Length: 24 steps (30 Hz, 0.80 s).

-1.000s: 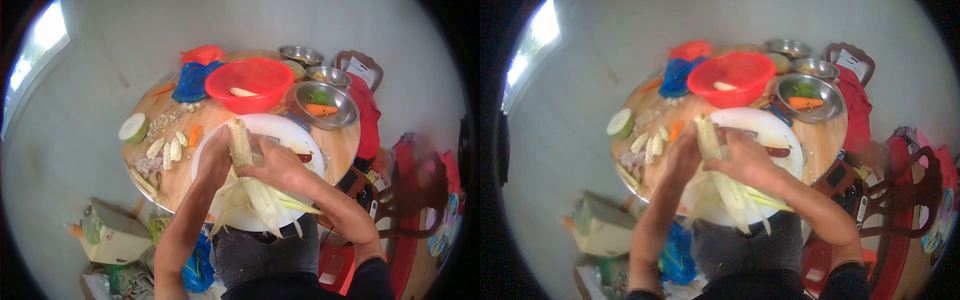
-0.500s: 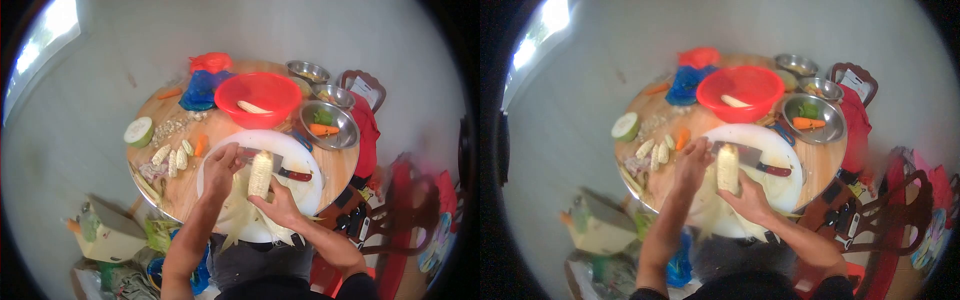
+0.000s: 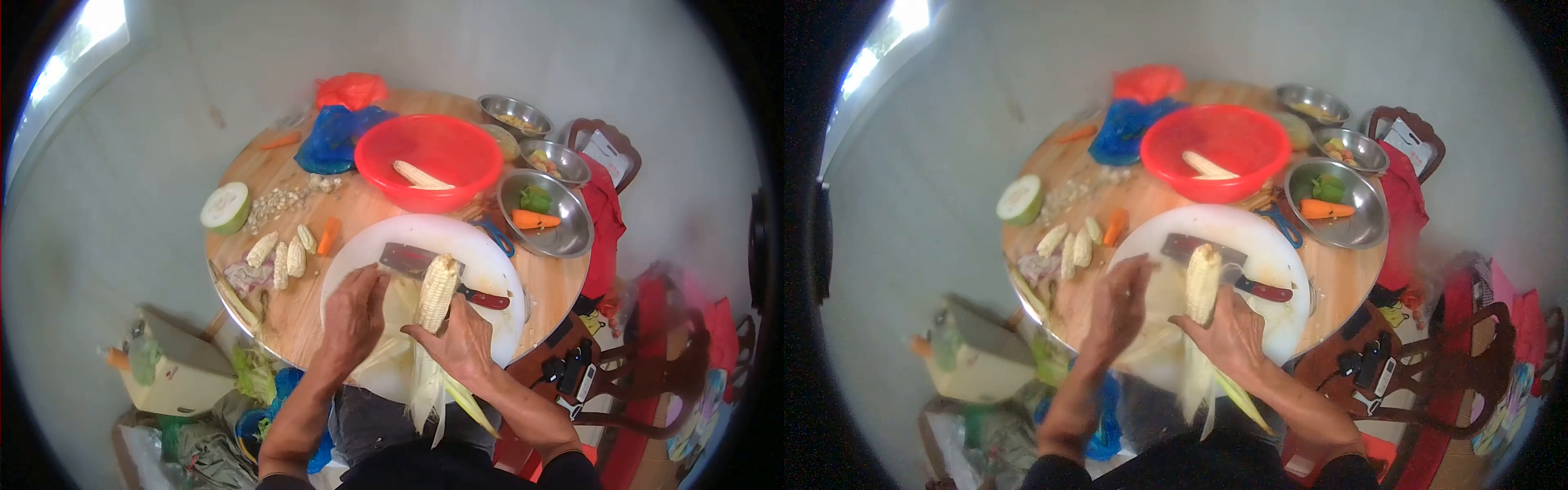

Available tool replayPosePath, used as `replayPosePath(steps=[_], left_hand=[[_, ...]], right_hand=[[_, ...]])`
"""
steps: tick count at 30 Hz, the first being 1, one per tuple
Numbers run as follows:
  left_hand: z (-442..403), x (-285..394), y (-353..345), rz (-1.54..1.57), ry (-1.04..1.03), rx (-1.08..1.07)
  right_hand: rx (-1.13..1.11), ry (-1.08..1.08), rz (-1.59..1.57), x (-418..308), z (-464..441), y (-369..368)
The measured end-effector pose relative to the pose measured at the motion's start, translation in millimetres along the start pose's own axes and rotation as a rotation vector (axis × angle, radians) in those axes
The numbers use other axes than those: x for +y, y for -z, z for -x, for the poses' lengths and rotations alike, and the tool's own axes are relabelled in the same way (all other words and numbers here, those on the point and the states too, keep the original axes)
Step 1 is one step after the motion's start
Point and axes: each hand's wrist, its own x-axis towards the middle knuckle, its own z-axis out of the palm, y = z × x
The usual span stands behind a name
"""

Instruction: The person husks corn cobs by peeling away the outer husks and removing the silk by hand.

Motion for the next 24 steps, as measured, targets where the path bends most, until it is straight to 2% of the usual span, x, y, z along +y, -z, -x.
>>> replayPosePath(steps=[1, 2, 4, 5, 6, 8, 10, 12, 14, 19, 24], left_hand=[[1, 7, -8, 0.150, -0.200, 0.118], [2, 14, -20, 0.151, -0.194, 0.117], [5, 19, -39, 0.905, -0.015, -0.044], [1, 10, -42, 0.703, -0.047, -0.100], [-2, 9, -41, 0.705, -0.045, -0.099], [-6, 7, -41, 0.962, 0.111, -0.170], [-9, 0, -44, 1.005, 0.086, -0.170], [-9, -3, -45, 0.912, 0.087, -0.138], [-10, 1, -45, 0.936, 0.079, -0.140], [-11, 11, -44, 1.021, 0.077, -0.160], [-11, 11, -42, 0.889, 0.070, -0.182]], right_hand=[[-0.024, -0.005, 0.053, -1, 0, 1], [-0.030, -0.006, 0.054, -2, 0, 1], [-0.043, 0.079, 0.054, -5, -1, 2], [-0.047, 0.080, 0.055, -4, -3, 1], [-0.045, 0.151, 0.078, -1, -6, 1], [-0.046, 0.213, 0.104, 5, -10, 6], [0.052, 0.128, -0.231, 8, -20, 20], [0.073, 0.107, -0.260, 2, -27, 32], [0.106, 0.122, -0.483, 0, -35, 32], [0.146, 0.164, -0.439, -12, -46, 33], [0.205, 0.214, -0.408, -5, -52, 29]])
